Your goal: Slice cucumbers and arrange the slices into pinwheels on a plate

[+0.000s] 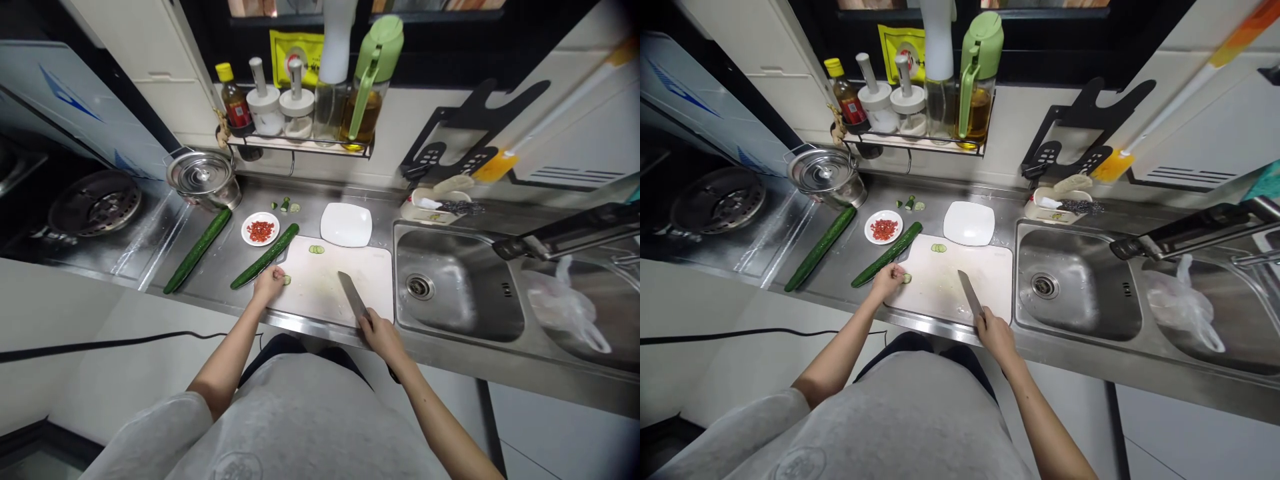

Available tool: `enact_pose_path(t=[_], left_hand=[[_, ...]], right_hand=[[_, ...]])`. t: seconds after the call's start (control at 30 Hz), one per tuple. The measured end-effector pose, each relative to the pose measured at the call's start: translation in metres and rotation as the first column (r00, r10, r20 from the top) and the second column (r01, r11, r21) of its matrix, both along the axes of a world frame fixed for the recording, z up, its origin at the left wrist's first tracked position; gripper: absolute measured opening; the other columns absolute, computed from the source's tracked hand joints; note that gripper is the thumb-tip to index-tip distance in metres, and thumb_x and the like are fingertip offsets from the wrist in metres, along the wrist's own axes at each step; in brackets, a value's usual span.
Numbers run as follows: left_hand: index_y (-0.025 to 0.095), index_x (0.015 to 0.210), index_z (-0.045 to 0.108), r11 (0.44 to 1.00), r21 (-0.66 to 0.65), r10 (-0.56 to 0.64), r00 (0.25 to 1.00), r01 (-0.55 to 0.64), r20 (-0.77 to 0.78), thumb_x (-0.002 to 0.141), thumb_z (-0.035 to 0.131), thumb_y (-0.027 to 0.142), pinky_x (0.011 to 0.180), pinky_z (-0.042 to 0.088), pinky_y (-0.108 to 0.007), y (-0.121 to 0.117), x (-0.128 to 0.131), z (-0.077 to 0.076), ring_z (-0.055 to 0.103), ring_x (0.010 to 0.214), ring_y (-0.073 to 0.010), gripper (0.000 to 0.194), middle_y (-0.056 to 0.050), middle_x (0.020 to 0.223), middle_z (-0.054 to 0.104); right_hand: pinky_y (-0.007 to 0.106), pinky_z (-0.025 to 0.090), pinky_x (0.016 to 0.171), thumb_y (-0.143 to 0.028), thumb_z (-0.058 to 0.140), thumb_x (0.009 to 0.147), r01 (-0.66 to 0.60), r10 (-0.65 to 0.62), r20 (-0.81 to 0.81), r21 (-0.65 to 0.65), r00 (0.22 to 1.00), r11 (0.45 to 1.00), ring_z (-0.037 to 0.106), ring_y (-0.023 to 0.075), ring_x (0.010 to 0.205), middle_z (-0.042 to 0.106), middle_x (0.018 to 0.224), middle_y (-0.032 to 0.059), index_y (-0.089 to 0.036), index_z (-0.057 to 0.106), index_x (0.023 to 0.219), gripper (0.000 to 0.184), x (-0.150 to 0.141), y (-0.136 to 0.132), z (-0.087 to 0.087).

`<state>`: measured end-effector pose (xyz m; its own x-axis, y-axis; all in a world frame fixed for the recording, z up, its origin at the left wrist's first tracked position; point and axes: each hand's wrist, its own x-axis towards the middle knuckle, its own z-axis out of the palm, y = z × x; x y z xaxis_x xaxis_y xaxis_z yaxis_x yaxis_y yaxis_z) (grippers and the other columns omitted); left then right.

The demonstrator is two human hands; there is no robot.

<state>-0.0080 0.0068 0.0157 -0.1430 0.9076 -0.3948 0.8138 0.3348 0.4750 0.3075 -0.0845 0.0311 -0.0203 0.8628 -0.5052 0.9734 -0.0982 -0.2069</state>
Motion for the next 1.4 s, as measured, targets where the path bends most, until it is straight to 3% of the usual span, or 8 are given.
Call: enact_pose_path(t=[0.13, 0.53, 0.7, 0.83, 1.1, 1.4], left_hand=[[0.023, 0.091, 0.060, 0.996, 0.002, 0.090, 0.996, -0.090, -0.008, 0.079, 0.057, 0.027, 0.073, 0.041, -0.026, 0.000, -0.007, -0.003, 0.062, 0.083, -0.0139, 0.013, 0.002, 0.089, 0.069], [0.026, 0.090, 0.062, 0.998, -0.024, 0.063, 0.991, -0.067, -0.117, 0.078, 0.057, 0.027, 0.082, 0.038, -0.032, 0.001, -0.001, 0.002, 0.061, 0.091, -0.0193, 0.013, 0.001, 0.091, 0.069], [0.028, 0.097, 0.063, 0.988, 0.142, 0.086, 0.986, -0.065, -0.145, 0.076, 0.060, 0.029, 0.087, 0.038, -0.035, 0.004, 0.015, 0.002, 0.056, 0.104, -0.0227, 0.022, -0.003, 0.110, 0.059], [0.028, 0.101, 0.064, 0.973, 0.223, 0.080, 0.993, -0.059, -0.090, 0.080, 0.056, 0.031, 0.092, 0.037, -0.037, 0.019, 0.043, 0.002, 0.054, 0.107, -0.0237, 0.023, -0.005, 0.112, 0.056], [0.032, 0.115, 0.062, 0.967, 0.239, -0.056, 0.992, 0.082, -0.115, 0.085, 0.053, 0.037, 0.094, 0.033, -0.039, 0.063, 0.089, -0.002, 0.049, 0.111, -0.0255, 0.032, -0.007, 0.116, 0.053], [0.031, 0.112, 0.065, 0.924, 0.246, -0.232, 0.941, 0.293, -0.247, 0.089, 0.047, 0.035, 0.091, 0.031, -0.040, 0.082, 0.097, -0.013, 0.047, 0.107, -0.0261, 0.029, -0.008, 0.115, 0.054]], right_hand=[[0.027, 0.030, 0.065, -0.037, 0.031, 0.098, -0.006, 0.006, 0.010, 0.003, 1.000, 1.000, 0.064, 0.0221, 0.090, 0.070, 0.096, 0.0085, -0.020, 0.050, 0.119, 0.033, -0.001, 0.002, -0.002], [0.027, 0.028, 0.063, -0.036, 0.031, 0.098, -0.021, 0.021, 0.012, 0.009, 1.000, 1.000, 0.064, 0.0218, 0.086, 0.070, 0.092, 0.0086, -0.020, 0.052, 0.113, 0.031, -0.002, 0.004, -0.001], [0.027, 0.028, 0.062, -0.037, 0.032, 0.097, 0.019, -0.019, -0.003, -0.006, 1.000, 1.000, 0.064, 0.0206, 0.086, 0.070, 0.095, 0.0083, -0.020, 0.049, 0.119, 0.032, -0.002, 0.003, 0.000], [0.026, 0.030, 0.064, -0.035, 0.033, 0.097, 0.058, -0.058, -0.031, -0.001, 0.998, 0.998, 0.064, 0.0204, 0.088, 0.070, 0.096, 0.0087, -0.019, 0.046, 0.122, 0.032, -0.002, 0.001, 0.000], [0.027, 0.030, 0.065, -0.034, 0.033, 0.097, 0.054, -0.054, -0.041, -0.005, 0.998, 0.999, 0.065, 0.0213, 0.089, 0.070, 0.099, 0.0083, -0.020, 0.046, 0.121, 0.030, -0.001, 0.002, 0.001], [0.026, 0.028, 0.063, -0.034, 0.032, 0.097, 0.040, -0.040, -0.028, -0.026, 0.999, 0.999, 0.064, 0.0205, 0.088, 0.070, 0.097, 0.0089, -0.020, 0.045, 0.122, 0.031, 0.001, 0.005, 0.002]])
